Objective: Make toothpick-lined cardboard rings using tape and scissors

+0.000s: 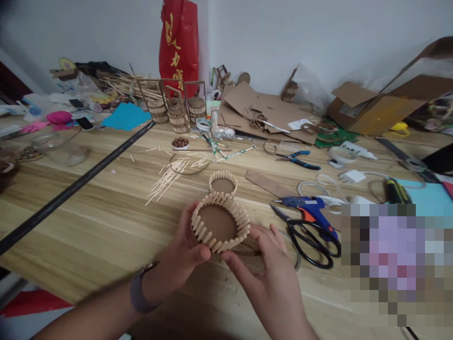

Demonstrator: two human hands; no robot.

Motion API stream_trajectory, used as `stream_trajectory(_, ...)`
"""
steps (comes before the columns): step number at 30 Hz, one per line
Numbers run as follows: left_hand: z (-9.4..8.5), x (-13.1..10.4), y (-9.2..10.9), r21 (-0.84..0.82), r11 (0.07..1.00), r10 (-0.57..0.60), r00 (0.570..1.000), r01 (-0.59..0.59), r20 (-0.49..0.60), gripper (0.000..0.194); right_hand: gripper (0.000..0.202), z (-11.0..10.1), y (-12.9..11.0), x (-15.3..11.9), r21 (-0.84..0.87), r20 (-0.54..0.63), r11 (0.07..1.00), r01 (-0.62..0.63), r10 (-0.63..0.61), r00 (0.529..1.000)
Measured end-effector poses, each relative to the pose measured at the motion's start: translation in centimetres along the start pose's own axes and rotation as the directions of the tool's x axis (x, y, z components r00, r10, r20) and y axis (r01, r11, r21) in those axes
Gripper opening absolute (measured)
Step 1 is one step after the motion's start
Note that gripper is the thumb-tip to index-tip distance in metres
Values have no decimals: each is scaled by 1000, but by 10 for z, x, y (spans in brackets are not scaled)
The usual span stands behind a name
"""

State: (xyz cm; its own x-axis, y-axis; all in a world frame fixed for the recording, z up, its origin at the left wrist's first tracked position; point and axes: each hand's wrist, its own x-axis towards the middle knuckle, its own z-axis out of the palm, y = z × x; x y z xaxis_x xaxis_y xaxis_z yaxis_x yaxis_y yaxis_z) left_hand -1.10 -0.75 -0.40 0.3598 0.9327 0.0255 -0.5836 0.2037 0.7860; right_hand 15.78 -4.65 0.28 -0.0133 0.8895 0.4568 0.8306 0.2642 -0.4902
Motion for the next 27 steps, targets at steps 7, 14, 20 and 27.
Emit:
stream_trajectory(7, 2, -2, -10, -5, 1000, -15, 999, 15, -33, 102, 29, 2, 1, -4, -18, -30, 997, 69, -69, 997)
stream_trajectory(14, -4, 2, -3, 129, 991, 26, 1000, -25, -2, 98, 29, -6, -2, -4, -67, 13, 987, 148, -147, 989)
stream_trajectory(20, -8, 13, 13, 176, 978, 79, 982, -110, 170, 71, 28, -25, 2, 4, -99, 42, 979, 180, -177, 983)
stream_trajectory(27, -1, 14, 23, 215, 968, 78, 968, -131, 237, 66, 21, -32, 7, 8, 31, 77, 991, 133, -136, 988)
